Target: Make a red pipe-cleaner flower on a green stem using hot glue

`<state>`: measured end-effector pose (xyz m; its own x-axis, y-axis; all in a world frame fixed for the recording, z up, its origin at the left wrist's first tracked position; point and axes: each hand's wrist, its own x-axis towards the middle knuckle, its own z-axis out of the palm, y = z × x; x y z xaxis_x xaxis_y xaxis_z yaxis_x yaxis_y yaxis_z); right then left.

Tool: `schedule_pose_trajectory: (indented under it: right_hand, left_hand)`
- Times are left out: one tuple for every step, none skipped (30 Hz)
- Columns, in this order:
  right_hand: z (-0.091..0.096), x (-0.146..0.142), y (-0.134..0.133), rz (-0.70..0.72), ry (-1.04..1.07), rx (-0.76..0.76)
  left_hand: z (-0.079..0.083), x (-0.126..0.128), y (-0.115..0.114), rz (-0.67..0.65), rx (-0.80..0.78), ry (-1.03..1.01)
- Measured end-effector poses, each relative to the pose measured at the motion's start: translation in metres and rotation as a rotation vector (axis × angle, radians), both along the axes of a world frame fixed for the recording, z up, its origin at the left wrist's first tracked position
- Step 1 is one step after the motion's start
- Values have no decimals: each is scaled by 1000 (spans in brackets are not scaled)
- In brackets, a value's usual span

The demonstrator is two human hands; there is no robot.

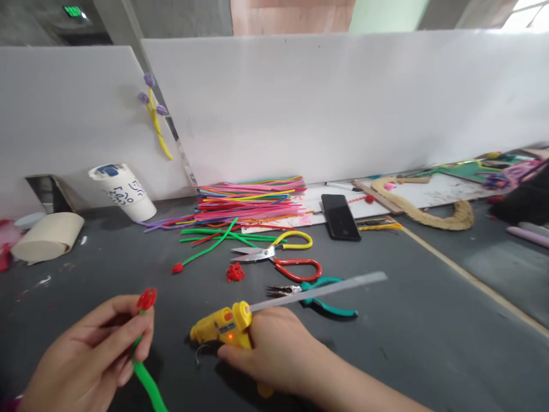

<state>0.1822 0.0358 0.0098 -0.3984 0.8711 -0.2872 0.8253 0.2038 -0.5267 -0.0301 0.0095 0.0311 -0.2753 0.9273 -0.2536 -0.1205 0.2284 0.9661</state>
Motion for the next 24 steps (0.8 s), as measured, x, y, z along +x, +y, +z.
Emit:
schedule_pose_trajectory:
  right_hand:
    - [1,0,-1,30,-71,41]
    - [2,0,-2,54,-133,72]
    - [3,1,-1,70,-179,96]
    - [4,2,0,81,-212,120]
    - [6,3,3,87,-232,147]
    - [7,3,7,92,-240,178]
    - [8,4,14,96,-245,215]
    - [9,5,22,101,-246,259]
    - [9,5,31,114,-245,308]
    - [8,5,41,137,-247,350]
    - [6,4,50,173,-250,383]
    - [3,4,60,219,-260,402]
    - [0,2,67,262,-276,410]
    - [-5,1,74,294,-293,420]
    - [-9,0,78,320,-311,431]
    - [-14,-1,81,339,-329,443]
    - [-18,-2,82,353,-346,456]
    - [-21,-3,83,365,-362,468]
    - [-23,-3,82,377,-376,477]
    - [-24,-4,82,389,-388,484]
    - [-24,-4,82,403,-397,487]
    - [-23,-4,82,417,-403,486]
    - [-22,-5,83,430,-406,482]
    - [-21,-5,84,445,-404,475]
  left_hand:
    - [-1,0,-1,34,14,23]
    - [-2,1,-1,64,33,42]
    - [-2,0,-2,77,50,54]
    - [-2,0,-2,73,65,55]
    - [-2,-1,-2,50,74,43]
    - [-2,-1,-2,11,63,20]
    - [-2,-1,-1,-33,43,-13]
    - [-1,0,-1,-76,11,-53]
    - [-1,2,0,-114,-23,-99]
    - [0,4,0,-145,-54,-147]
    - [1,7,1,-171,-80,-193]
    - [1,10,2,-183,-100,-236]
    - [2,12,2,-182,-112,-273]
    - [2,15,3,-179,-123,-302]
    - [2,17,3,-173,-127,-322]
    - [2,18,3,-174,-128,-338]
    - [1,18,2,-178,-127,-350]
    - [1,18,2,-191,-128,-360]
    - [1,18,1,-200,-133,-367]
    - [0,18,0,-204,-142,-378]
    - [0,18,0,-201,-150,-389]
    - [0,18,-1,-192,-154,-401]
    - [-1,18,-2,-181,-157,-412]
    - [-1,18,-2,-168,-160,-420]
